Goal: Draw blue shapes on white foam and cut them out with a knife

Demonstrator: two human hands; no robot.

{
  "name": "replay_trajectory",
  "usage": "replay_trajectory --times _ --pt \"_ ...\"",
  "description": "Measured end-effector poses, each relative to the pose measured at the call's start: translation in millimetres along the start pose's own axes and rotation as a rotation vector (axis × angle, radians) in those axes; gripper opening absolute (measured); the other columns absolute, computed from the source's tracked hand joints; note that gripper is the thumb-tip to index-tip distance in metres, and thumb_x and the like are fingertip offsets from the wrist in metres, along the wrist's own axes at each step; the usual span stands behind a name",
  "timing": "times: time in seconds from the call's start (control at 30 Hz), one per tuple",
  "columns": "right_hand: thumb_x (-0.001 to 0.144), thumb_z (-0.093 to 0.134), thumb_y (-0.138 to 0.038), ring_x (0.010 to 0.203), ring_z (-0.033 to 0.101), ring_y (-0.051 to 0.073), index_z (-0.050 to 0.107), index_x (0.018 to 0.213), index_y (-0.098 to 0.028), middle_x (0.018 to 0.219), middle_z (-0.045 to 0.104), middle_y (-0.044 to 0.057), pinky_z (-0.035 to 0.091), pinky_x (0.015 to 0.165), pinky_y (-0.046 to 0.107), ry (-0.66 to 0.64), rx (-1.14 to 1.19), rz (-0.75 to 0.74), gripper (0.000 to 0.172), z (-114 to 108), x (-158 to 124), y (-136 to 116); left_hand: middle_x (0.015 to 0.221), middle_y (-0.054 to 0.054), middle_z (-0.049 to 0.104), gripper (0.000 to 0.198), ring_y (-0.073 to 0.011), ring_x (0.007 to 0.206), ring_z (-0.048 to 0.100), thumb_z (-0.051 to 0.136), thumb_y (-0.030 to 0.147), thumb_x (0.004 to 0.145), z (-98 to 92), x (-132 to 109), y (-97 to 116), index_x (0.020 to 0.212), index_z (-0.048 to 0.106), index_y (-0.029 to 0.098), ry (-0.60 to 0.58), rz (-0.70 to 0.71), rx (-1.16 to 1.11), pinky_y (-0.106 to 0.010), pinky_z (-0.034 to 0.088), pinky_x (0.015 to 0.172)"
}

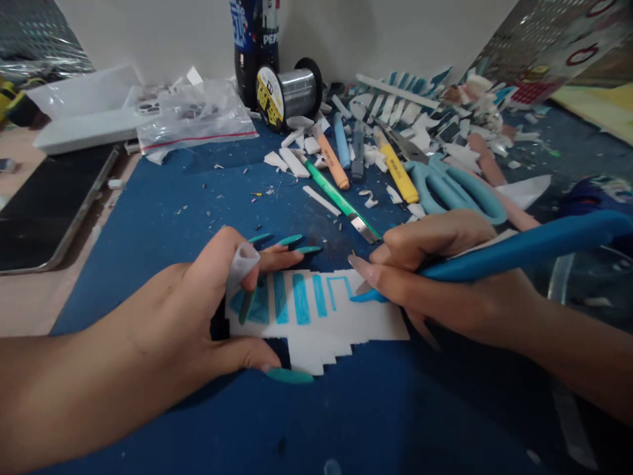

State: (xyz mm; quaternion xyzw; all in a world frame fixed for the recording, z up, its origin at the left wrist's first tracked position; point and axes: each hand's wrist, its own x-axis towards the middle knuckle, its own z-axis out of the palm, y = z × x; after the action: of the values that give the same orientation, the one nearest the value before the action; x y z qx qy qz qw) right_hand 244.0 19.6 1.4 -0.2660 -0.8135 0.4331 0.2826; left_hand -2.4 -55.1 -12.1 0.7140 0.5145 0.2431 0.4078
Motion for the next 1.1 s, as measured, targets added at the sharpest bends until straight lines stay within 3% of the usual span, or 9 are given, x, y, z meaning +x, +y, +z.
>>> replay_trajectory --times 0.17,0.53,0.77,0.9,1.1 --pt "0.079 0.057 -0.001 0.044 0.021 0.007 0.016 0.055 -0.020 0.051 0.015 -0.007 0.023 0.043 0.026 -0.032 0.044 0.034 0.051 -0.7 -1.0 -0.5 0.139 0.005 0.061 0.046 -0.0356 0.129 0.055 0.073 0.048 0.078 0.0 -2.4 -1.3 0.084 0.031 0.029 -0.016 0.019 0.069 -0.029 0.064 0.055" --pt "0.078 0.058 -0.002 0.043 0.022 0.007 0.019 0.053 -0.019 0.050 0.017 -0.007 0.026 0.043 0.024 -0.067 0.091 0.062 0.049 -0.9 0.9 -4.1 0.137 0.004 0.063 0.046 -0.0371 0.123 0.060 0.071 0.049 0.080 0.7 -1.1 -0.2 0.085 0.030 0.029 -0.004 0.058 0.110 -0.028 0.061 0.049" --pt "0.082 0.060 -0.007 0.039 0.027 0.004 0.024 0.052 -0.018 0.047 0.024 -0.008 0.026 0.040 0.022 -0.072 0.097 0.045 0.048 0.4 0.0 -3.8 0.132 0.005 0.066 0.044 -0.0349 0.120 0.063 0.073 0.044 0.078 1.7 -0.8 1.0 0.084 0.032 0.030 0.006 0.037 0.057 -0.031 0.063 0.055" --pt "0.082 0.064 -0.011 0.037 0.037 0.004 0.028 0.051 -0.019 0.044 0.031 -0.008 0.028 0.036 0.020 -0.099 0.164 0.104 0.048 1.8 -0.5 -3.4 0.132 0.008 0.066 0.047 -0.0351 0.111 0.069 0.074 0.050 0.076 2.4 1.1 1.4 0.085 0.032 0.031 0.018 0.052 0.095 -0.031 0.060 0.046" --pt "0.081 0.065 -0.009 0.038 0.042 0.006 0.033 0.053 -0.019 0.044 0.039 -0.008 0.036 0.040 0.022 -0.120 0.249 0.107 0.044 3.5 -0.9 -1.0 0.135 0.008 0.063 0.046 -0.0324 0.124 0.060 0.071 0.053 0.080 1.5 -0.3 -0.2 0.085 0.031 0.030 0.023 0.075 0.141 -0.030 0.064 0.057"
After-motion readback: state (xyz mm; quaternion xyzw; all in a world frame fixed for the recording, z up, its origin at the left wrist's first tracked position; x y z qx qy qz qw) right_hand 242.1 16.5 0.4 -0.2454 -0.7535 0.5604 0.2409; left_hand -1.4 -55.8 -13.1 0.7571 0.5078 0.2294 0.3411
